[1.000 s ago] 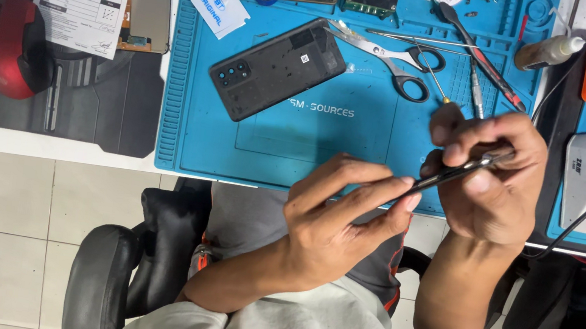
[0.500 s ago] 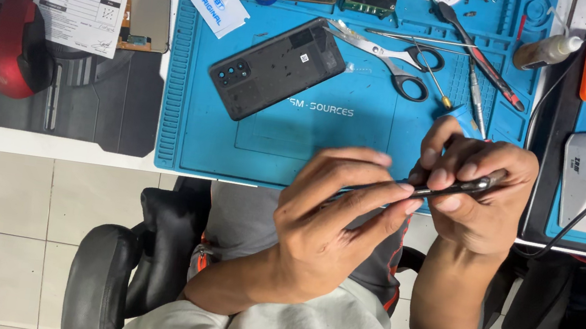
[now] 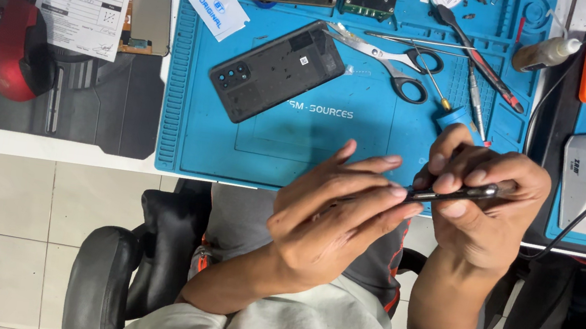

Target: The person sits at a repair bench handling a smartphone. They power on and test the phone screen, separate the back frame from the display assembly, work on the exposed internals, and then use a screwdriver on the phone body while the frame lies on the mat.

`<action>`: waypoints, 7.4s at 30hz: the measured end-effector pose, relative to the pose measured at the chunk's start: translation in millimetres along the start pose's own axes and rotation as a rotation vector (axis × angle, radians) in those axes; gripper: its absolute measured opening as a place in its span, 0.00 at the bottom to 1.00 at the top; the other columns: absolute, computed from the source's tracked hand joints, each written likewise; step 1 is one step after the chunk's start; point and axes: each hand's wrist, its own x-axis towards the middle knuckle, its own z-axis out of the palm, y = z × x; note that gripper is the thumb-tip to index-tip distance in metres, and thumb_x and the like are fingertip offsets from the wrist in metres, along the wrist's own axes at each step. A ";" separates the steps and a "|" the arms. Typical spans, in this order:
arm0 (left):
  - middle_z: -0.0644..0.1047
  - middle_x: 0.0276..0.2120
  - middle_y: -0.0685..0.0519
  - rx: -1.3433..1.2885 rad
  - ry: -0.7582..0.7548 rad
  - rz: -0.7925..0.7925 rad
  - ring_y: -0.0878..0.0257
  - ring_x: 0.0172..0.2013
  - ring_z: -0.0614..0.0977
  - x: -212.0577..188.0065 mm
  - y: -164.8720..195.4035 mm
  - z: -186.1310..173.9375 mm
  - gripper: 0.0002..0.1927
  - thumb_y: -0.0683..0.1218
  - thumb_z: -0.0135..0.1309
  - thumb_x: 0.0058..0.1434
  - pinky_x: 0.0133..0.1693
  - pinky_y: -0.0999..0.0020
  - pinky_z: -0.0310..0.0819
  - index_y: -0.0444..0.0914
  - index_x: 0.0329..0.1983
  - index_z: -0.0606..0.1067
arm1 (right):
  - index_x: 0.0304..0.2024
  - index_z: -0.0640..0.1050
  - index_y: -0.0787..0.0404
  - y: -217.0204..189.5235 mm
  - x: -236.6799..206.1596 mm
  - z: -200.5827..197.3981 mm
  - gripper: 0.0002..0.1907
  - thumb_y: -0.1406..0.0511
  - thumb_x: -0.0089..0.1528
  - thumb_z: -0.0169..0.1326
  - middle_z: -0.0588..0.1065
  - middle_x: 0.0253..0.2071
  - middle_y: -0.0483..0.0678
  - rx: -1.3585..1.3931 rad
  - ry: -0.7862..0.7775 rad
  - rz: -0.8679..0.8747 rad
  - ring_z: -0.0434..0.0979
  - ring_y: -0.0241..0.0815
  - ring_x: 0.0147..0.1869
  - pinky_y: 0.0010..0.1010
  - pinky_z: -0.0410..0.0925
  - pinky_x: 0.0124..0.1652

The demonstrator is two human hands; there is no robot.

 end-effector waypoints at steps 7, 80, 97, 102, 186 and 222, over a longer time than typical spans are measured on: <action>0.80 0.43 0.52 -0.016 -0.020 0.005 0.54 0.50 0.87 -4.8 -1.2 -2.5 0.15 0.38 0.71 0.61 0.61 0.54 0.78 0.37 0.49 0.79 | 0.41 0.79 0.64 -4.6 -7.6 4.1 0.13 0.73 0.59 0.71 0.81 0.35 0.54 -0.087 0.105 -0.003 0.78 0.45 0.35 0.33 0.68 0.42; 0.80 0.41 0.51 -0.128 -0.047 -0.285 0.61 0.41 0.85 -10.1 -19.3 -8.3 0.12 0.41 0.66 0.66 0.55 0.64 0.81 0.36 0.51 0.79 | 0.52 0.75 0.71 -19.4 16.4 48.7 0.15 0.78 0.63 0.63 0.78 0.43 0.58 -0.292 0.147 0.211 0.81 0.44 0.48 0.33 0.74 0.51; 0.79 0.40 0.52 -0.217 0.133 -0.337 0.75 0.26 0.71 -22.9 -46.8 -11.6 0.07 0.37 0.64 0.65 0.24 0.80 0.57 0.33 0.45 0.82 | 0.46 0.81 0.74 -34.3 27.0 68.5 0.08 0.72 0.67 0.64 0.76 0.38 0.51 -0.736 0.266 0.063 0.70 0.33 0.39 0.18 0.60 0.39; 0.80 0.38 0.50 -0.132 0.088 -0.145 0.68 0.29 0.77 -20.2 -47.8 -16.9 0.08 0.37 0.66 0.61 0.23 0.78 0.60 0.33 0.43 0.81 | 0.41 0.81 0.72 -53.0 38.0 76.5 0.09 0.73 0.59 0.63 0.78 0.38 0.53 -0.775 0.225 0.107 0.75 0.37 0.39 0.21 0.65 0.38; 0.77 0.44 0.54 -1.072 0.663 -0.613 0.67 0.45 0.80 -2.8 -81.9 12.6 0.07 0.47 0.49 0.78 0.49 0.70 0.77 0.38 0.48 0.70 | 0.47 0.77 0.73 68.0 -41.8 102.3 0.09 0.79 0.65 0.60 0.77 0.46 0.55 -0.558 0.476 -0.128 0.83 0.41 0.45 0.30 0.77 0.43; 0.66 0.66 0.47 -0.832 0.364 -0.362 0.57 0.65 0.70 1.0 -68.1 13.5 0.40 0.53 0.61 0.74 0.65 0.57 0.75 0.39 0.76 0.49 | 0.43 0.83 0.64 51.6 -20.4 70.8 0.14 0.73 0.57 0.71 0.69 0.62 0.52 -0.908 0.204 -0.325 0.70 0.52 0.70 0.43 0.71 0.63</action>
